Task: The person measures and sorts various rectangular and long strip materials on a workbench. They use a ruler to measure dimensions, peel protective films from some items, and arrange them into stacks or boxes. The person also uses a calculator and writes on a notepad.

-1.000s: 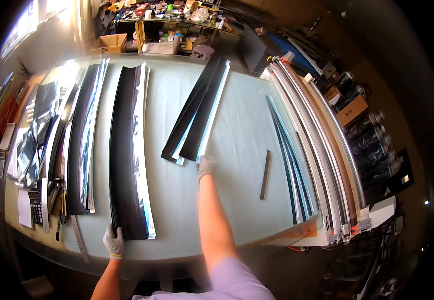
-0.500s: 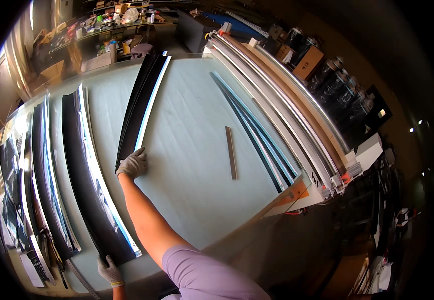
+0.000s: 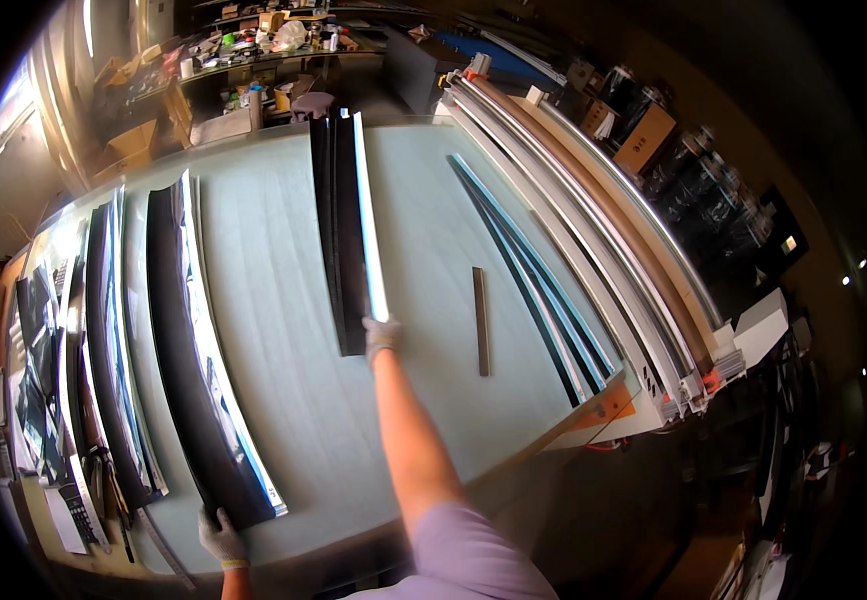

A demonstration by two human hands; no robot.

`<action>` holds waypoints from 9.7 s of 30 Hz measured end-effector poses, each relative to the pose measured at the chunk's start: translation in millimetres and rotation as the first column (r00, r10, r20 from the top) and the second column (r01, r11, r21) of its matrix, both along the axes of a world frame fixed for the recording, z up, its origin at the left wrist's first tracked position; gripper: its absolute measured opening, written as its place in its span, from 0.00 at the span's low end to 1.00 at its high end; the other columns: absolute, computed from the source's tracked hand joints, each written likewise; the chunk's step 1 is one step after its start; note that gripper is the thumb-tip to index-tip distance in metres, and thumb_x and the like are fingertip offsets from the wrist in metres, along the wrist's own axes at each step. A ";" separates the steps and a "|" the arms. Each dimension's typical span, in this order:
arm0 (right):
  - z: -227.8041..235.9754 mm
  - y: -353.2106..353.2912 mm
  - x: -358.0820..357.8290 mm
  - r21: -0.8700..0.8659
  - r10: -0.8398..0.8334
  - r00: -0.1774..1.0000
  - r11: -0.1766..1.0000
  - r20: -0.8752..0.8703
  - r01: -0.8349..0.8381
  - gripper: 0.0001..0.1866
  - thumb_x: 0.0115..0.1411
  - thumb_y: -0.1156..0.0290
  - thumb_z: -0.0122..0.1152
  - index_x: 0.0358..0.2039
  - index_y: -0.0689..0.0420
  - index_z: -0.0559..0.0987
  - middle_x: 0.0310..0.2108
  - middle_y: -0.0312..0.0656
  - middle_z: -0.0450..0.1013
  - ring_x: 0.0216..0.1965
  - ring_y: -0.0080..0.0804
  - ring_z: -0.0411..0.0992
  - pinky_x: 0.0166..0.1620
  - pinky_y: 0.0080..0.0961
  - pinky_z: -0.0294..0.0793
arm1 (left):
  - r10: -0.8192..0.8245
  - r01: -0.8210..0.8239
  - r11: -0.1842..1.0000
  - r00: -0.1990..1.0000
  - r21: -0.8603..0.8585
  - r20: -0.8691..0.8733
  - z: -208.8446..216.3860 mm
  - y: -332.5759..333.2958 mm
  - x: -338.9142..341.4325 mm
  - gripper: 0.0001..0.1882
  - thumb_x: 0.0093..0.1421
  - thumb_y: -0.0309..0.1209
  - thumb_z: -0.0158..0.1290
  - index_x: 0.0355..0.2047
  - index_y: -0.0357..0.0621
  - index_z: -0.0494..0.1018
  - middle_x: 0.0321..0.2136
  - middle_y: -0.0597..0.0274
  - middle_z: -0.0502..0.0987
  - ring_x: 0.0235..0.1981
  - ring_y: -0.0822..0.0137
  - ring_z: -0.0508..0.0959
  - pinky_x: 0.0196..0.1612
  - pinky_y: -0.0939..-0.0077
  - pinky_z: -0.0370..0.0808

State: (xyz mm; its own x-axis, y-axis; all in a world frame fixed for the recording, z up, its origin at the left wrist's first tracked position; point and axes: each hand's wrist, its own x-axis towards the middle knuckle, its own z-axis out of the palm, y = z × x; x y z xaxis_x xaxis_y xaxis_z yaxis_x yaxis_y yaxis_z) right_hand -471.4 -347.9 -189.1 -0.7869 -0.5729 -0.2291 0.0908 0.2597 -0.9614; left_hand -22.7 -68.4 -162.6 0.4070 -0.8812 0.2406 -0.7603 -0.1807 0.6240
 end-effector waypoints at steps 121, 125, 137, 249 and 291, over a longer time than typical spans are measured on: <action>66.0 251.3 370.3 0.595 0.620 -0.161 0.598 -0.768 -0.537 0.37 0.52 0.48 0.69 0.57 0.56 0.71 0.46 0.46 0.69 0.48 0.48 0.68 0.51 0.45 0.67 | -0.351 0.570 0.815 0.629 0.105 -0.693 -16.9 -55.9 73.7 0.14 0.64 0.33 0.57 0.44 0.34 0.80 0.29 0.61 0.82 0.31 0.73 0.80 0.38 0.74 0.79; 49.2 257.9 363.8 0.510 0.531 -0.160 0.621 -0.832 -0.596 0.30 0.58 0.53 0.62 0.57 0.56 0.73 0.49 0.50 0.69 0.51 0.52 0.68 0.55 0.48 0.66 | -0.273 0.511 0.841 0.683 0.176 -0.678 2.2 -52.4 72.1 0.17 0.64 0.38 0.57 0.43 0.35 0.81 0.30 0.57 0.83 0.30 0.69 0.82 0.38 0.72 0.80; 37.6 268.0 361.5 0.466 0.525 -0.098 0.635 -0.845 -0.617 0.28 0.60 0.55 0.57 0.58 0.55 0.73 0.55 0.52 0.68 0.57 0.56 0.64 0.61 0.53 0.61 | -0.282 0.460 0.859 0.793 0.227 -0.541 25.0 -43.2 69.7 0.19 0.63 0.47 0.51 0.41 0.47 0.81 0.38 0.45 0.81 0.42 0.45 0.80 0.49 0.56 0.75; 21.2 396.6 523.9 0.513 0.493 0.219 0.857 -0.842 0.047 0.16 0.63 0.59 0.58 0.23 0.56 0.74 0.24 0.48 0.75 0.27 0.52 0.75 0.30 0.49 0.73 | -0.009 -0.003 0.999 0.935 0.033 0.353 29.8 105.5 570.1 0.16 0.59 0.40 0.59 0.19 0.48 0.69 0.19 0.56 0.74 0.22 0.51 0.76 0.26 0.55 0.72; 31.7 390.0 519.2 0.539 0.517 0.241 0.841 -0.822 0.035 0.18 0.62 0.55 0.55 0.20 0.53 0.77 0.21 0.48 0.76 0.25 0.51 0.77 0.30 0.48 0.76 | -0.023 0.021 1.000 0.924 0.010 0.383 19.7 101.7 565.1 0.17 0.66 0.38 0.54 0.22 0.43 0.69 0.23 0.52 0.74 0.25 0.48 0.76 0.28 0.54 0.71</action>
